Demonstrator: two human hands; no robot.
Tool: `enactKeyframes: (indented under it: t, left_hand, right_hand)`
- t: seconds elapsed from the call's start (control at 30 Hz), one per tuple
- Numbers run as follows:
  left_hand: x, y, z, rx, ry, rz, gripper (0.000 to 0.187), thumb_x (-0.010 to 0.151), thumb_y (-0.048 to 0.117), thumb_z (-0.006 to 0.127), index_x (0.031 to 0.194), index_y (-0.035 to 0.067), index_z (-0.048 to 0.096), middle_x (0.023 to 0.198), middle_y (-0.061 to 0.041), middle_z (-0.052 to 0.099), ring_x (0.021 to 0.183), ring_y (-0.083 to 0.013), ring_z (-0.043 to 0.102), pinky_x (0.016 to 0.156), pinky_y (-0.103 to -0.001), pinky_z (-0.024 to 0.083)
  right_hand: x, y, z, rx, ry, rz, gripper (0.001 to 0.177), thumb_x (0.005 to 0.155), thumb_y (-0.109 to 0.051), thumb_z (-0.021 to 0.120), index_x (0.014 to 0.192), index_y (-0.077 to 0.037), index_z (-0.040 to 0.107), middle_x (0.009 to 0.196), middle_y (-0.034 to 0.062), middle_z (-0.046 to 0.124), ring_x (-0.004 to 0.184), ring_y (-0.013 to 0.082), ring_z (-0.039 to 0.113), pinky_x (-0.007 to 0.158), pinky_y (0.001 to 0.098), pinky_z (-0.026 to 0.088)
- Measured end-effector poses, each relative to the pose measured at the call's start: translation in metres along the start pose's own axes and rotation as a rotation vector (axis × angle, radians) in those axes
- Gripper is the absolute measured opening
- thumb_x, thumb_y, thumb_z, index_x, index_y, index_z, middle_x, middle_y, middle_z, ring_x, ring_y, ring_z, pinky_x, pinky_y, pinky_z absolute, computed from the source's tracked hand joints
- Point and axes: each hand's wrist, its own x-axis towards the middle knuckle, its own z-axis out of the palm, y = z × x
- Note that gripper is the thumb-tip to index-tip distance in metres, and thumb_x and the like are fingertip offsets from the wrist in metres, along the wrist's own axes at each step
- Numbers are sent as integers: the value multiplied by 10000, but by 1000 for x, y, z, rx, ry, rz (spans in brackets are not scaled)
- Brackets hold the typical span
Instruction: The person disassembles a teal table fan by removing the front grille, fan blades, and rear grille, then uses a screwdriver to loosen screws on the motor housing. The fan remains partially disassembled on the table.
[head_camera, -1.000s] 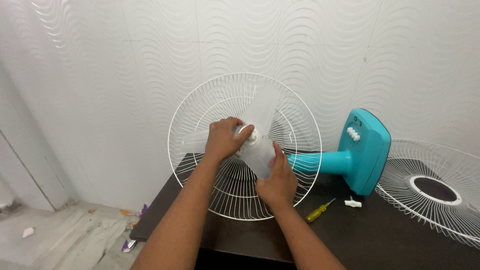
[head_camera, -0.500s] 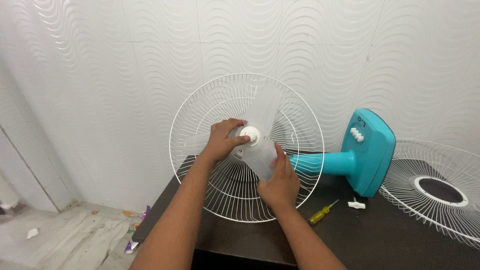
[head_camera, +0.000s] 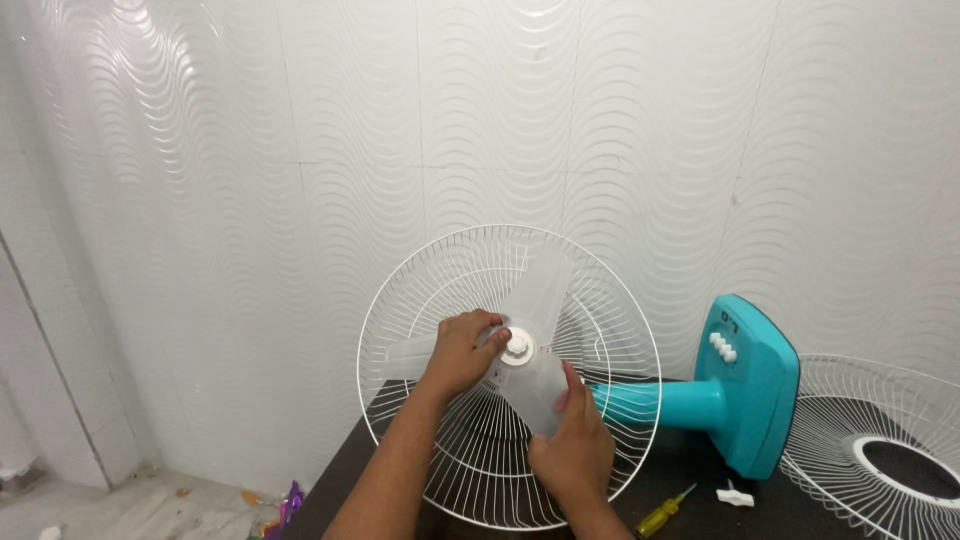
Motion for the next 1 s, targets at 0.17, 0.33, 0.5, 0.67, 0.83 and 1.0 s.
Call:
enactKeyframes:
  t: [0.17,0.33,0.5,0.67,0.83,1.0]
  left_hand:
    - [0,17,-3,23,36,-79,404,934,415,618,1074,66,764,1063,-123,757,1061,-307,656,1061,-453,389]
    - [-3,37,-5,56,92,-151,438,912,448,642,1011,47,786,999,-135,770,1027,-348,627,1003,-467,429]
    - [3,50,-7,110,97,-214,501,849,507,683,956,30,790,940,-144,771,925,-332,690,1012,-444,449]
    - [3,55,-9,136,91,-173,564,754,527,731,968,7,774,933,-157,769,936,-315,697,1025,-430,420]
    - [-1,52,-8,175,29,-156,617,718,538,747,1035,8,750,985,-158,758,991,-300,680,1070,-437,379]
    - [0,33,-5,170,-5,-85,634,696,515,745,1111,36,731,1139,-157,724,1164,-309,586,1098,-456,329]
  right_hand:
    - [3,3,4,-15,18,-30,1124,628,-37,763,1596,-246,230,1135,56,574,1040,240,661,870,399,568]
    - [3,6,6,0,54,-70,1129,605,-23,764,1587,-230,247,1136,70,584,1037,244,669,852,406,579]
    - [2,4,4,-1,41,-39,1042,619,-33,761,1529,-198,282,1142,68,596,1017,254,678,828,404,591]
    - [-1,0,2,40,116,-99,1049,595,-34,766,1527,-199,312,1160,67,592,1033,268,672,823,419,585]
    - [-2,-1,-1,-8,44,-21,1033,640,-47,769,1531,-225,279,1164,53,577,1051,263,662,872,425,571]
    - [1,-4,-1,-50,9,-8,1093,665,-49,759,1598,-253,227,1154,50,563,1048,235,654,893,414,555]
